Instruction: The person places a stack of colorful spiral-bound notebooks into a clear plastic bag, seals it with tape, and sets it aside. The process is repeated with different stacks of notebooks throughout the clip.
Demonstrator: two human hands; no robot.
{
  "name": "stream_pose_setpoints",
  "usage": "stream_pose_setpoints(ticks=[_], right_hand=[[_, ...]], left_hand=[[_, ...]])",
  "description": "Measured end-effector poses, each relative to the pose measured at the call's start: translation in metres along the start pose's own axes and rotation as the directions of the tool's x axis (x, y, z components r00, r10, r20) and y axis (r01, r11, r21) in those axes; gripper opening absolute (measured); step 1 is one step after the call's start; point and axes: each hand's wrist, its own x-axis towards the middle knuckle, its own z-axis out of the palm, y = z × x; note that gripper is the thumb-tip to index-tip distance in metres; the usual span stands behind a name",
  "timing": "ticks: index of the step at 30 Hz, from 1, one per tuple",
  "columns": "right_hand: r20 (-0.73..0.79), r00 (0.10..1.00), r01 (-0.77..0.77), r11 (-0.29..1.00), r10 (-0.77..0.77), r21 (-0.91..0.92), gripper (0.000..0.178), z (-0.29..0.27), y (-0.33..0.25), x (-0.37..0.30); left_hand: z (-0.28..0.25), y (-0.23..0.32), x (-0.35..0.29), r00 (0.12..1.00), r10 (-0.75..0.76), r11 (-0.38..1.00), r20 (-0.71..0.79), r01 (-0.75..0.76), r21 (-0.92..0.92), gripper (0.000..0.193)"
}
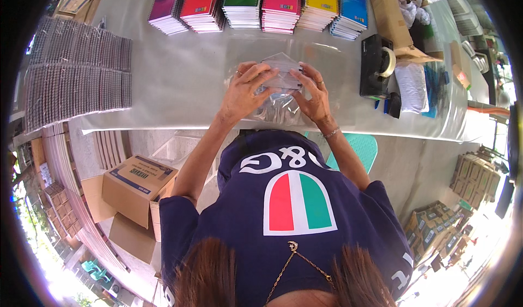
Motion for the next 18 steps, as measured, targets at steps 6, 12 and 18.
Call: stream_pose_setpoints(ticks=[6, 12, 18], right_hand=[[-0.049, 0.998, 0.042, 0.999, -0.043, -0.007, 0.055, 0.008, 0.012, -0.004], [-0.023, 0.999, 0.036, 0.999, -0.036, -0.005, 0.065, 0.003, 0.007, -0.005], [-0.315, 0.937, -0.051, 0.953, 0.149, 0.3, 0.093, 0.007, 0.005, -0.048]], left_hand=[[0.001, 0.0, -0.001, 0.999, 0.016, 1.0, 0.033, -0.017, 0.021, 0.05], [-0.006, 0.002, -0.006, 0.997, -0.08, 0.987, -0.013, 0.078, -0.14, 0.058], [0.0, 0.006, -0.038, 0.908, -0.277, 0.88, -0.316, 0.107, -0.462, 0.094]])
